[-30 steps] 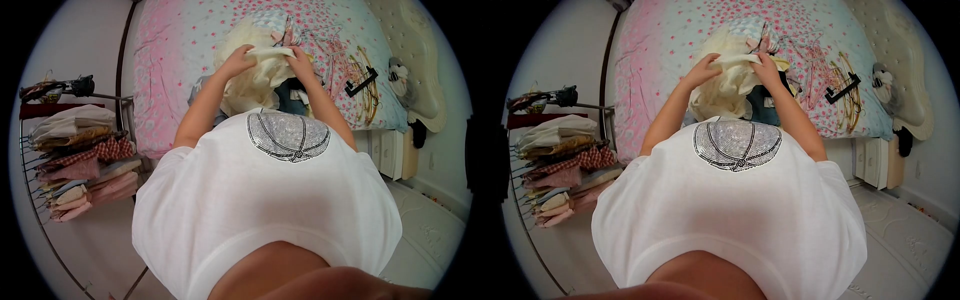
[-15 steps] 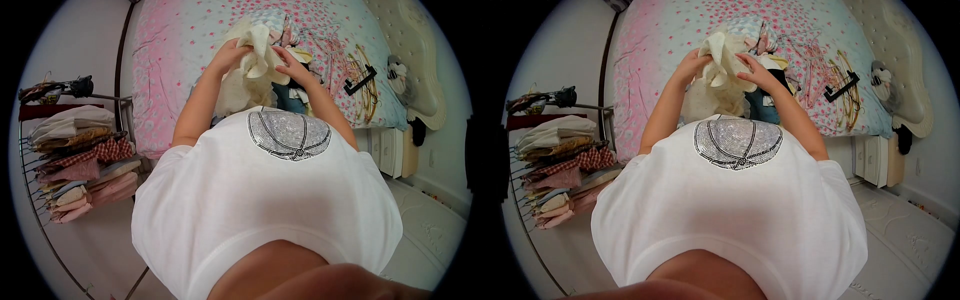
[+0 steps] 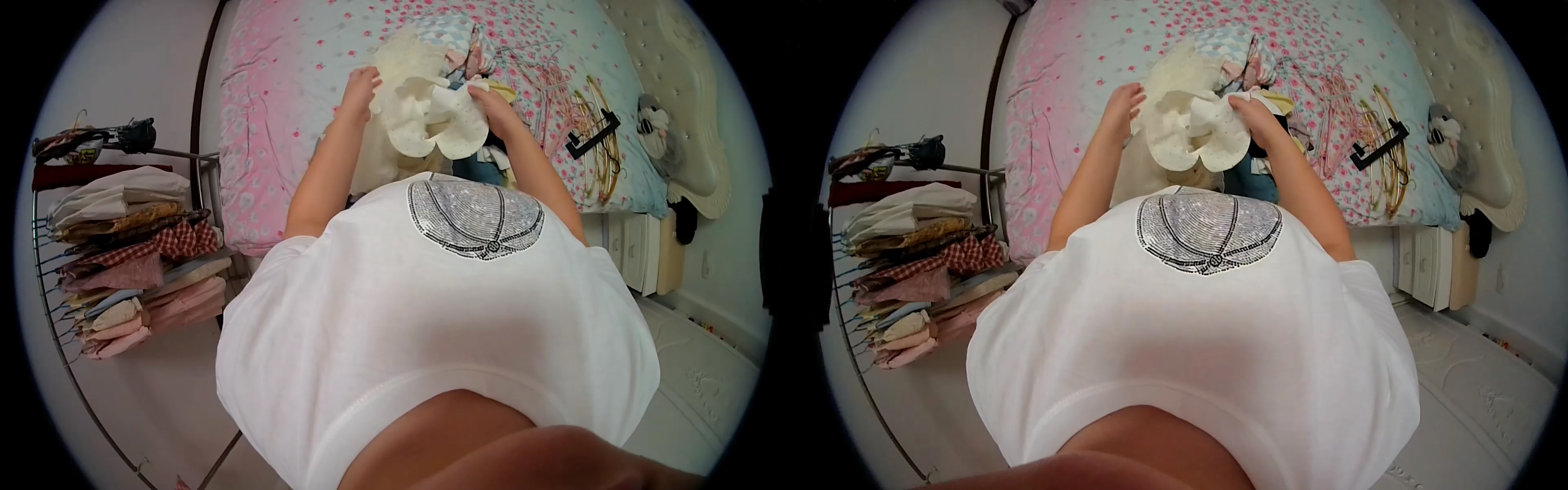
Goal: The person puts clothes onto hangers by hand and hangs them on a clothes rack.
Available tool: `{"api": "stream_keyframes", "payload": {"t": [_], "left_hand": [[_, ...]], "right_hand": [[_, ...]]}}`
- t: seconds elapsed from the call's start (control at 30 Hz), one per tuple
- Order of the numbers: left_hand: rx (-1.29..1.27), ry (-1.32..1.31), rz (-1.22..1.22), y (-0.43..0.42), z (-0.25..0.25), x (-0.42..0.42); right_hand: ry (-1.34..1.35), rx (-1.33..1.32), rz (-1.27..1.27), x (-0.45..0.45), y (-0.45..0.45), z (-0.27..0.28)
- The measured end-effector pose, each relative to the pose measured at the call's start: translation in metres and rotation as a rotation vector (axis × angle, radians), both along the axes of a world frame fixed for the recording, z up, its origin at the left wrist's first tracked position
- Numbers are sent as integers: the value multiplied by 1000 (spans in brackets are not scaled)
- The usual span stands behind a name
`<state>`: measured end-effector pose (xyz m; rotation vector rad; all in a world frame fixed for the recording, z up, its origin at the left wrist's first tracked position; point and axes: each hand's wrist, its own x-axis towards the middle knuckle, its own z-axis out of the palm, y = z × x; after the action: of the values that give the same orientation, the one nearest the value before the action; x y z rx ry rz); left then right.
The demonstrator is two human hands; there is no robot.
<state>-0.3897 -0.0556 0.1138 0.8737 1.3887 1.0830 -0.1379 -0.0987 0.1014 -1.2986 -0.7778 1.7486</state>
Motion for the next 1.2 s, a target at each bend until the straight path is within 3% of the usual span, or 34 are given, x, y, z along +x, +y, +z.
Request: {"api": "stream_keyframes", "payload": {"t": [0.03,0.13,0.2,0.27,0.37,0.47,0.57,0.67,0.77,0.83,0.93,0.97,1.07,1.1,1.17,1.2], "left_hand": [[91,49,79,-2,3,4],[608,301,-151,-11,10,17],[537,351,-498,-25,21,30],[757,658,-601,-19,-1,35],[562,643,-547,-1,-53,27],[394,976,-614,-14,-31,21],[529,1362,-481,-22,-40,16],[200,1117,-702,-8,-34,12],[293,932,-641,-1,-46,9],[186,738,-679,-5,-30,15],[166,567,-698,-10,-9,25],[183,530,-699,-11,-4,27],[177,449,-667,-12,13,30],[168,437,-657,-11,17,30],[150,413,-637,-8,22,26],[226,543,-645,-4,17,21]], "right_hand": [[1,0,-2,0,1,0],[24,13,-14,-5,-2,6],[69,51,-30,-11,-4,13],[80,53,3,-12,-2,17],[61,119,4,-9,-1,18],[70,162,-33,-5,-4,28],[91,125,-109,4,-6,24],[144,73,-163,15,6,8],[94,42,-144,27,14,-12],[-24,50,-72,30,16,-19],[-712,288,-238,-3,-8,8],[-854,738,-274,5,6,-40],[-951,1097,76,-16,-12,-4],[-858,1079,138,-24,-15,-5],[-1017,908,432,-24,-19,-3],[-1089,815,578,-24,-20,-2]]}}
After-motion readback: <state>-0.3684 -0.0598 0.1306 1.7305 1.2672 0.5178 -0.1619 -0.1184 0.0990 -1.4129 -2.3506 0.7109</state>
